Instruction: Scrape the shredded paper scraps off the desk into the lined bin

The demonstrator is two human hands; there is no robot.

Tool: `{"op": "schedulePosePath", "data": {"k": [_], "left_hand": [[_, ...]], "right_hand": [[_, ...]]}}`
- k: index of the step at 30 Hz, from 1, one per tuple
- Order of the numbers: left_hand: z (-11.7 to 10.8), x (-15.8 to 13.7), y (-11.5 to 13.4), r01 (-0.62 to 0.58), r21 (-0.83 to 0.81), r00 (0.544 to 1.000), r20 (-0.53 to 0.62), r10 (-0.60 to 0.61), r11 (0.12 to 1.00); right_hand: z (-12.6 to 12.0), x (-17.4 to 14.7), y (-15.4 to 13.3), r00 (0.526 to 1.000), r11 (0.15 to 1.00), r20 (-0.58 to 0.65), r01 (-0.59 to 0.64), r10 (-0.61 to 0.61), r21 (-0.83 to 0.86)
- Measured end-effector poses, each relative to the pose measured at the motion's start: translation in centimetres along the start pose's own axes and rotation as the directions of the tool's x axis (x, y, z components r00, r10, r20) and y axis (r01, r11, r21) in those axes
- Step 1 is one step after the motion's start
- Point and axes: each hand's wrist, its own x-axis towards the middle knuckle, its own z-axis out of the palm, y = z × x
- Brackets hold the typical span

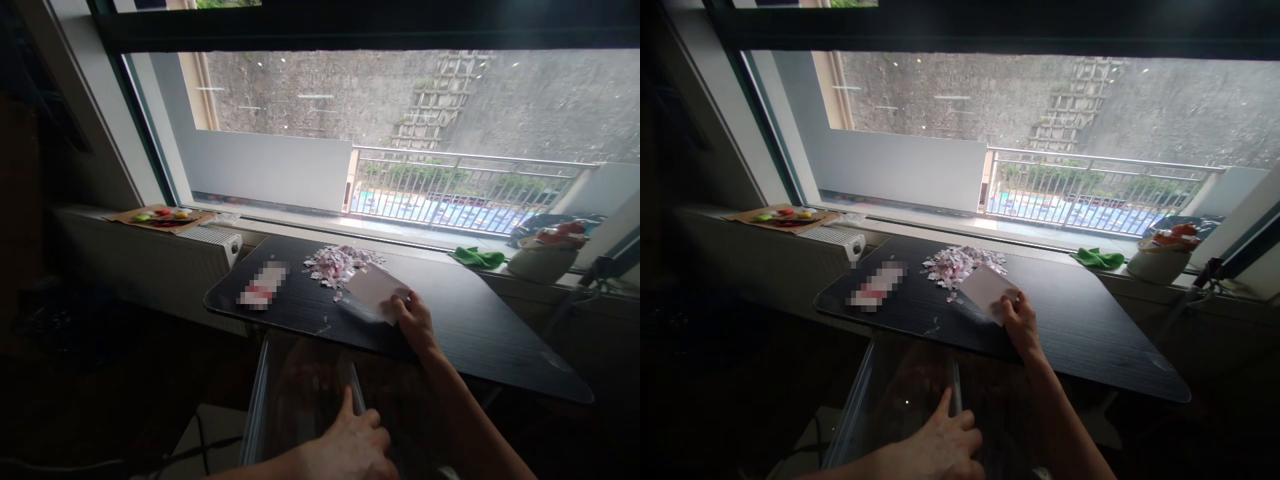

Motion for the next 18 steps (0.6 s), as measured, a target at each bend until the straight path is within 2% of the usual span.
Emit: {"op": "schedulePosePath", "data": {"k": [3,7,13,18], "left_hand": [[-0.01,0.00,-0.03,0.000,0.000,1.000,0.002,0.000,1.000],[0.46,0.13,-0.10,0.010,0.009,1.000,-0.028,-0.010,1.000],[0.37,-0.13,0.03,0.012,0.003,0.999,-0.035,-0.012,1.000],[-0.14,-0.48,0.17,0.015,-0.021,0.998,-0.053,-0.016,1.000]], "right_hand": [[0.04,-0.02,0.02,0.999,0.998,-0.039,0.001,-0.003,-0.059],[-0.07,-0.09,0.00,0.998,0.998,0.068,0.004,0.000,-0.064],[-0.21,0.02,0.26,1.000,0.999,0.030,0.010,-0.009,-0.051],[0.07,-0.32,-0.08,0.993,0.996,0.104,0.055,-0.047,-0.072]]}}
